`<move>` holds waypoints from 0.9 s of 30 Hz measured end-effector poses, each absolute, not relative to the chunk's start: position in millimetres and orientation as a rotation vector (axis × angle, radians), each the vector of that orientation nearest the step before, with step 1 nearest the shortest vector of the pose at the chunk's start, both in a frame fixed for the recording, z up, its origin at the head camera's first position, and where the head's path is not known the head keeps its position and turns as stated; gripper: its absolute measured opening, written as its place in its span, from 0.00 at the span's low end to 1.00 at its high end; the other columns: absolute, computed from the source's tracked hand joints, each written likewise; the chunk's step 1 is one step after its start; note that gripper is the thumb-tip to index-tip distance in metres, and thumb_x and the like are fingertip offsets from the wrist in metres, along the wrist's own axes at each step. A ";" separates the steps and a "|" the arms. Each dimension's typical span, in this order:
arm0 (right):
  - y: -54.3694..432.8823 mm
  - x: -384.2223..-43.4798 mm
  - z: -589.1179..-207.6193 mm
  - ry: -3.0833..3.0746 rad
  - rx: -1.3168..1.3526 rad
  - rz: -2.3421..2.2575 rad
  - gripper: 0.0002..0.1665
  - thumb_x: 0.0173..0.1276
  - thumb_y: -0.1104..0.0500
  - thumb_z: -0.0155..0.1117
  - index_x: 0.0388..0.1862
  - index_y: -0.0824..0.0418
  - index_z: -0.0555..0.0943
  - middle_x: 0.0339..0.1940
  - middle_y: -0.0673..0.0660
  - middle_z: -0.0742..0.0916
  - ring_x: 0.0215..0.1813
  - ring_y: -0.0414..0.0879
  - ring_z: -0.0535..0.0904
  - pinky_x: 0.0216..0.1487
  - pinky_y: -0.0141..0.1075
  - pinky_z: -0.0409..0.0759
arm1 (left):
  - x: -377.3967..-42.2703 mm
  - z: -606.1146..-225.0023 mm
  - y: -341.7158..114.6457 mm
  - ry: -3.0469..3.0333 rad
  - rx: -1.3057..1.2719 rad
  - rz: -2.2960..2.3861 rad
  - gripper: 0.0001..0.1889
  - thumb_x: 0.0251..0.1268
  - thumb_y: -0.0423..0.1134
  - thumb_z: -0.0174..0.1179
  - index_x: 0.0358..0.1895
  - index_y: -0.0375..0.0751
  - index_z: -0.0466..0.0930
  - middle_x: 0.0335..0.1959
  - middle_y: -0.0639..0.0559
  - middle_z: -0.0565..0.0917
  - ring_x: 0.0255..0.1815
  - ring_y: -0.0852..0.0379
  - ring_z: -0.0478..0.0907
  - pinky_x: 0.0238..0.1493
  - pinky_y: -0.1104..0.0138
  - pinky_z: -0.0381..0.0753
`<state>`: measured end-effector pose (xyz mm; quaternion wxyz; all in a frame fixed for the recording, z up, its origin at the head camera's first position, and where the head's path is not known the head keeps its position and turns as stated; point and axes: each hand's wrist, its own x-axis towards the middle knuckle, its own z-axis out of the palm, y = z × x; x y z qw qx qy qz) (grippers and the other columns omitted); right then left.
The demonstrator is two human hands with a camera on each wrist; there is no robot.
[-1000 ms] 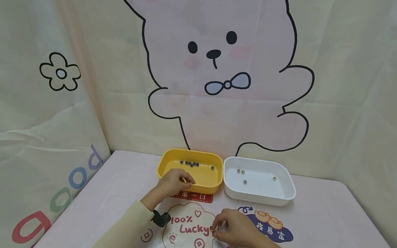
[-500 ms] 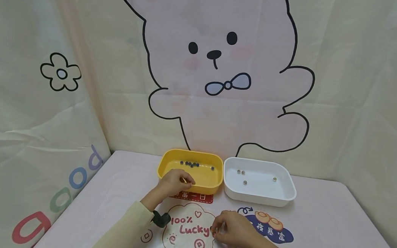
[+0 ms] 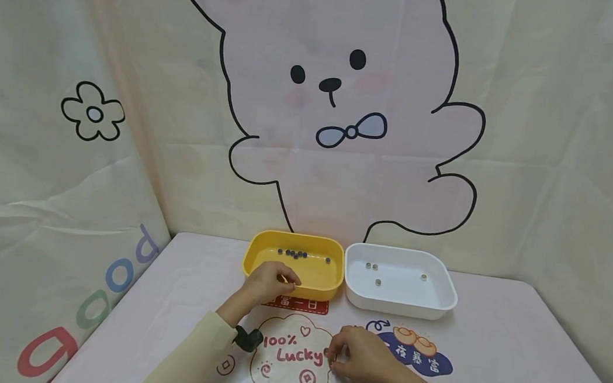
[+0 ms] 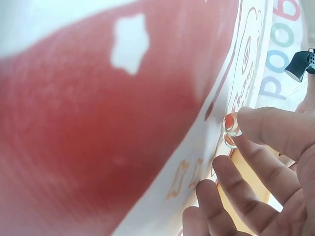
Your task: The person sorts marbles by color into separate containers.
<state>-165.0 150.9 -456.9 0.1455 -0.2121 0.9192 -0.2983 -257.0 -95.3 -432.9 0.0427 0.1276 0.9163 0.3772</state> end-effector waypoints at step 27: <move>153.2 -162.4 -448.6 2.668 -0.581 -0.859 0.04 0.50 0.56 0.73 0.25 0.46 0.86 0.27 0.42 0.80 0.29 0.38 0.71 0.27 0.31 0.68 | -258.6 -434.8 -96.7 2.792 0.388 1.158 0.03 0.60 0.43 0.66 0.34 0.60 0.87 0.33 0.62 0.80 0.38 0.58 0.74 0.43 0.63 0.76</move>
